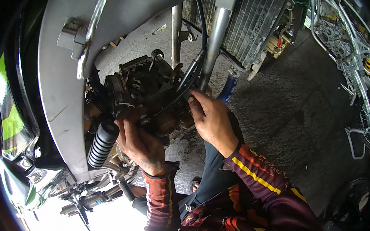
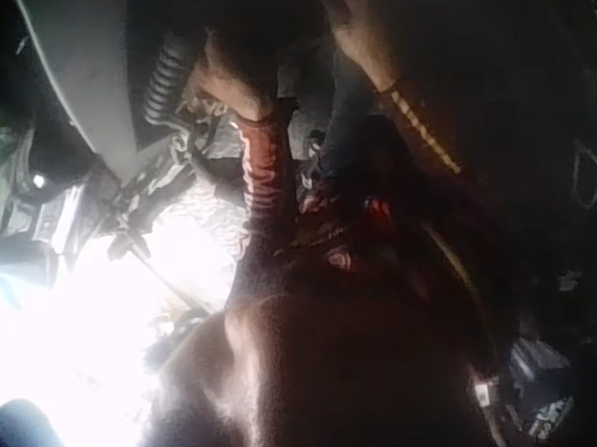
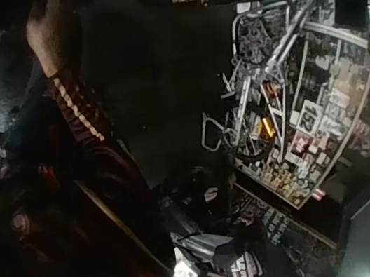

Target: The person works on a motorcycle engine area by hand and then uses a tool to tighten or loosen bolts on the rear wheel area of a scooter.

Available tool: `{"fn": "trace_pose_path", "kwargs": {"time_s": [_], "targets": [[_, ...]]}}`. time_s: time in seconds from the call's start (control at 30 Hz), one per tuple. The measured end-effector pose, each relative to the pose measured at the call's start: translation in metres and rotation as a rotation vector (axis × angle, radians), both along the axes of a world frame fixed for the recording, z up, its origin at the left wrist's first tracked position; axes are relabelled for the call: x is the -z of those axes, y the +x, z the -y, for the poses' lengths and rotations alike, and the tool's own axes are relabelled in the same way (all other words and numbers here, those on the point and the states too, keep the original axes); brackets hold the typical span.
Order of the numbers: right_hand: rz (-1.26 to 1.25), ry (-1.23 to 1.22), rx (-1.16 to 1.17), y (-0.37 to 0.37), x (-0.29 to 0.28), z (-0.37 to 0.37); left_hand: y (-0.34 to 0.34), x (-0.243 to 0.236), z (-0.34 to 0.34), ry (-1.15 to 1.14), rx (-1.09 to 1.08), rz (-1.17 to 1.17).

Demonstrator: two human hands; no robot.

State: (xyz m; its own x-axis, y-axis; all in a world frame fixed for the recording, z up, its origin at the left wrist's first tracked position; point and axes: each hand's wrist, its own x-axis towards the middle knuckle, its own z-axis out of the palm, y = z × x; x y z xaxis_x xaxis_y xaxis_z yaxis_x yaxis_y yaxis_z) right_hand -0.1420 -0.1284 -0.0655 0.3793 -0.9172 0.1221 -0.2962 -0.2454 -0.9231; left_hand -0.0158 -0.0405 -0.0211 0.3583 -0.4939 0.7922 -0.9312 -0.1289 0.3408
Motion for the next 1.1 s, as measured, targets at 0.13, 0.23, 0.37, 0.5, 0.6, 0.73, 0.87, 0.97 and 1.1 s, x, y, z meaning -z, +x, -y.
{"fn": "trace_pose_path", "kwargs": {"time_s": [0.13, 0.23, 0.37, 0.5, 0.6, 0.73, 0.87, 0.97, 1.1], "targets": [[0.141, -0.134, -0.011, -0.005, 0.004, -0.004, 0.001, -0.003, -0.003, 0.027, 0.009, 0.002], [0.132, -0.226, -0.036, -0.011, 0.003, 0.005, 0.003, -0.002, -0.006, 0.022, 0.028, -0.015], [-0.003, -0.376, -0.099, -0.013, 0.002, 0.031, 0.003, -0.003, -0.005, 0.017, 0.018, 0.013], [0.039, -0.403, -0.118, -0.011, 0.016, 0.043, 0.004, 0.0, -0.005, 0.024, 0.022, -0.018], [0.07, -0.451, -0.087, -0.01, 0.023, 0.046, 0.002, -0.001, -0.005, 0.031, 0.019, -0.023], [0.067, -0.367, -0.131, -0.013, 0.019, 0.048, 0.004, 0.0, -0.005, 0.018, 0.021, 0.001], [-0.003, -0.315, -0.21, -0.015, 0.007, 0.051, 0.005, 0.001, -0.006, 0.036, 0.012, 0.017], [-0.025, -0.448, -0.159, -0.015, 0.002, 0.05, 0.005, 0.001, -0.005, 0.042, 0.02, -0.004], [0.001, -0.458, -0.186, -0.015, 0.005, 0.052, 0.006, 0.0, -0.005, 0.033, 0.008, 0.019]]}}
